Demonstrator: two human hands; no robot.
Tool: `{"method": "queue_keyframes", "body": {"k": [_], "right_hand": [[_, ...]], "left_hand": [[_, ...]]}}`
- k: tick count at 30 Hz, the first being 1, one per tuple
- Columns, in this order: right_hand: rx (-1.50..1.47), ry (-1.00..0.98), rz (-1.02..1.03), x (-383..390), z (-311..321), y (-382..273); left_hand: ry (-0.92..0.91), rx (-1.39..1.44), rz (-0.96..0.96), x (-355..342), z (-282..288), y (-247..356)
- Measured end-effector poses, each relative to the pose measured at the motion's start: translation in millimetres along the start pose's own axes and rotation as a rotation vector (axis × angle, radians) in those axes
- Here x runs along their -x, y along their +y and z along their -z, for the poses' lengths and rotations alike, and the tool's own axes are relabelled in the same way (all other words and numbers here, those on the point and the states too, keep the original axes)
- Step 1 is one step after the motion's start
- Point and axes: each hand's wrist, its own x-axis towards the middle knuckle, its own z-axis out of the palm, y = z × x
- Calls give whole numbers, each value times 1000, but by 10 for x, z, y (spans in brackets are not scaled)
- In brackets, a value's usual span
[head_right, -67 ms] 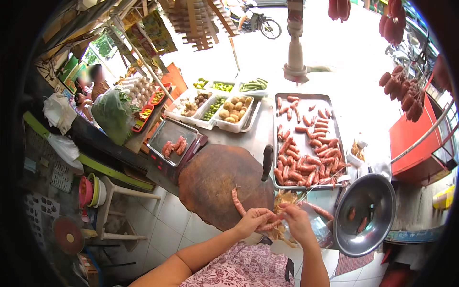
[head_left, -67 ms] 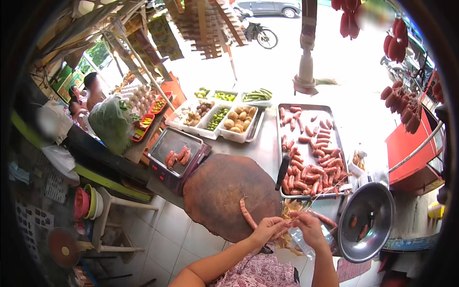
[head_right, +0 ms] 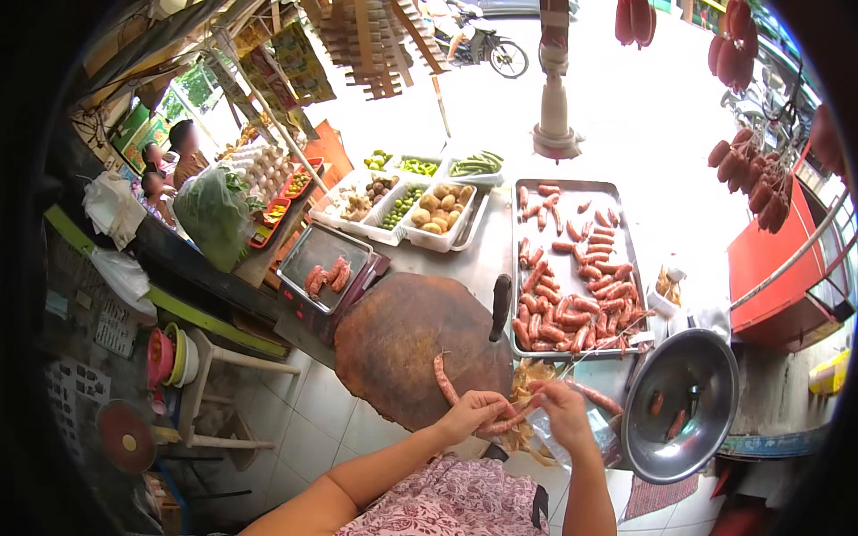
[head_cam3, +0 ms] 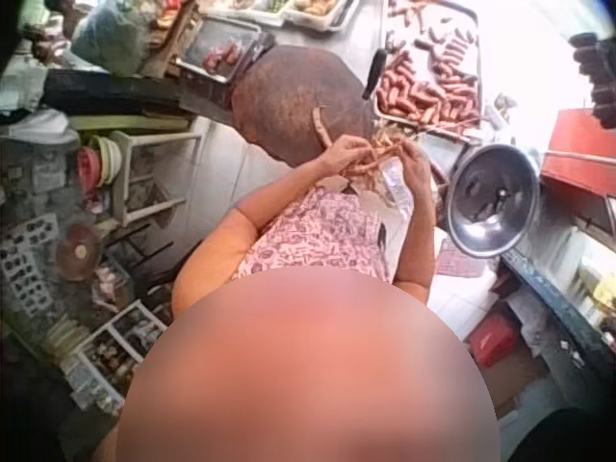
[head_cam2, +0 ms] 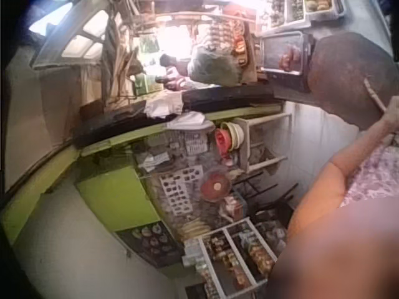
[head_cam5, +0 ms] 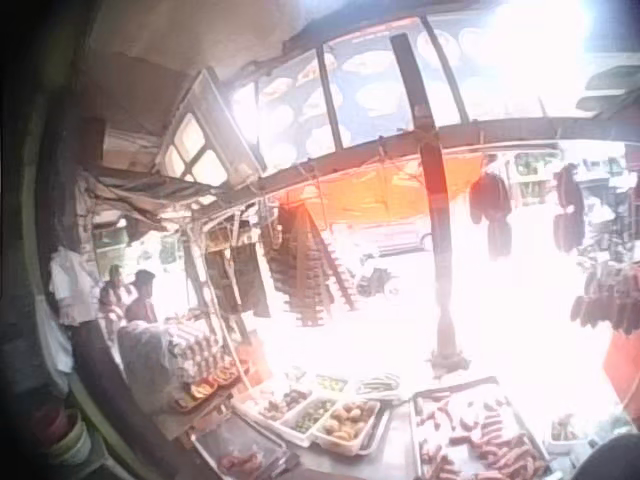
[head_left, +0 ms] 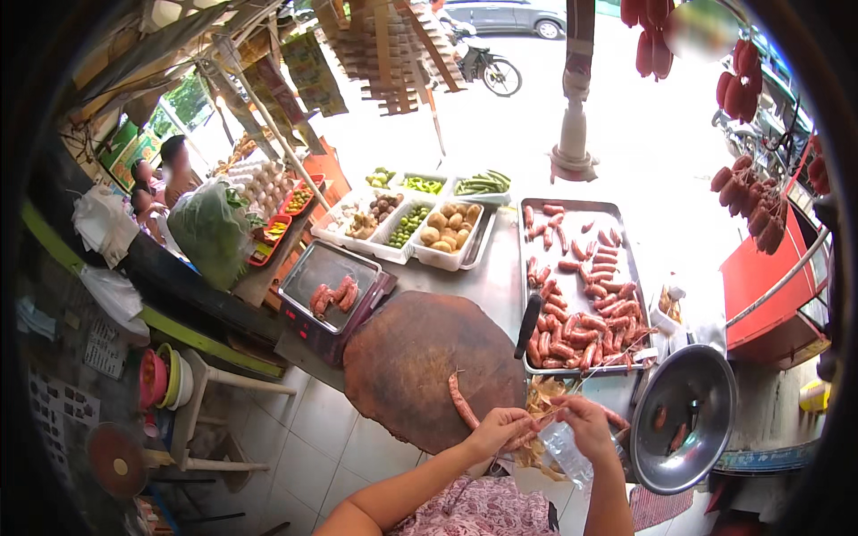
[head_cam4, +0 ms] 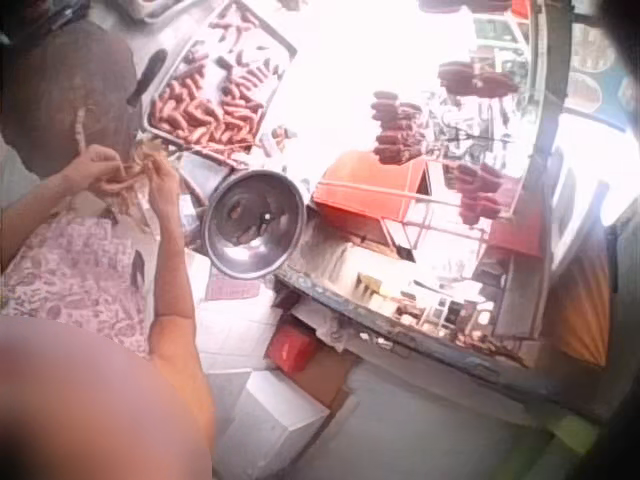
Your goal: The person ties off sections of a long sausage casing with string, cuts them into individual links, and places them on a tray. They then weigh portions on a digital scale and pack them into plastic bags.
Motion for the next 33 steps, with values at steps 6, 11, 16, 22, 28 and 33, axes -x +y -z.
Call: {"method": "queue_keyframes", "body": {"k": [6, 11, 16, 22, 28, 33], "right_hand": [[-283, 430, -110, -205, 444, 311], [-238, 373, 225, 216, -124, 208], [-729, 212, 59, 497, -330, 165], [-621, 249, -45, 683, 53, 348], [-606, 297, -130, 856, 191, 440], [-503, 296, -129, 809, 245, 370]], "left_hand": [[-296, 483, -8, 8, 66, -61], [86, 518, -171, -225, -366, -109], [17, 473, -231, -464, -552, -174], [-22, 656, -197, -529, -601, -182], [-111, 752, -170, -548, -722, -177], [-110, 819, -224, -565, -715, -101]]}}
